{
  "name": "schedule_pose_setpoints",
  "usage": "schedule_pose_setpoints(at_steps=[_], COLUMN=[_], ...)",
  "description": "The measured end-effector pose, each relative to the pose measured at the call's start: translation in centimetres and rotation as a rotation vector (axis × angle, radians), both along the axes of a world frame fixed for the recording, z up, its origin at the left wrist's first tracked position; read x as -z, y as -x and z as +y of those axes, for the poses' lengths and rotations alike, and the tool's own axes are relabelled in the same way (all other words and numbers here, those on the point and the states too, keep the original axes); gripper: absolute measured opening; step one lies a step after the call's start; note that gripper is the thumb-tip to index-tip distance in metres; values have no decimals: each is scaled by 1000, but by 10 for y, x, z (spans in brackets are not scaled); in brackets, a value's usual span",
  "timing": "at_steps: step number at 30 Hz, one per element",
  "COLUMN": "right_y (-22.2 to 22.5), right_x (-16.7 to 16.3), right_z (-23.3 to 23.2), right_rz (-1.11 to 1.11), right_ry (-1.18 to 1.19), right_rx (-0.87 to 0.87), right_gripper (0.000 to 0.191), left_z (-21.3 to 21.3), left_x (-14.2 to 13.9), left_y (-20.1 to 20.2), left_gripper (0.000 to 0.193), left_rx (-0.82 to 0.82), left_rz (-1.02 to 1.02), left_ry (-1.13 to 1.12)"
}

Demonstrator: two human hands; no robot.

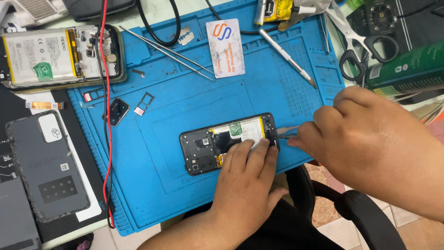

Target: The person uses a screwdriver to remove screws from a disassembled smartphone and then uses a hot air gun to heat the edges of a phone back cover, likely to soften adhesive for removal.

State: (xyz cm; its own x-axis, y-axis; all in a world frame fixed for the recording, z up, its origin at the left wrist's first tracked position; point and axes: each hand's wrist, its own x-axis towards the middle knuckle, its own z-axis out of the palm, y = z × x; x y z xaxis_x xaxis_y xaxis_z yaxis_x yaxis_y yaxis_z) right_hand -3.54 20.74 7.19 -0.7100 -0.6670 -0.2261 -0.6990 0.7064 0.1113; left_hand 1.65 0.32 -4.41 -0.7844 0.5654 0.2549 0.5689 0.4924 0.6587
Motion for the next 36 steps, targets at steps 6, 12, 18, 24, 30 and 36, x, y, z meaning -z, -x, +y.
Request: schedule_pose_setpoints(at_steps=[6,12,18,24,30,36], right_y=[5,2,1,1,-17,-52], right_x=[-2,-3,-8,0,10,46], right_z=[0,-2,-1,12,49,77], right_rz=[-137,-88,-45,-29,-215,-368], right_ry=[-230,-235,-98,27,466,852], right_rx=[108,119,-21,73,500,698], right_gripper=[29,34,23,26,24,11], left_z=[1,4,7,7,-13,-7], left_x=[0,-1,-3,-10,-26,-31], left_y=[-1,-1,-3,-2,5,11], left_gripper=[81,82,83,65,30,16], left_rx=[1,5,5,-41,-175,-91], left_rz=[4,7,4,-9,-31,-17], left_ry=[14,28,32,-77,-338,-411])
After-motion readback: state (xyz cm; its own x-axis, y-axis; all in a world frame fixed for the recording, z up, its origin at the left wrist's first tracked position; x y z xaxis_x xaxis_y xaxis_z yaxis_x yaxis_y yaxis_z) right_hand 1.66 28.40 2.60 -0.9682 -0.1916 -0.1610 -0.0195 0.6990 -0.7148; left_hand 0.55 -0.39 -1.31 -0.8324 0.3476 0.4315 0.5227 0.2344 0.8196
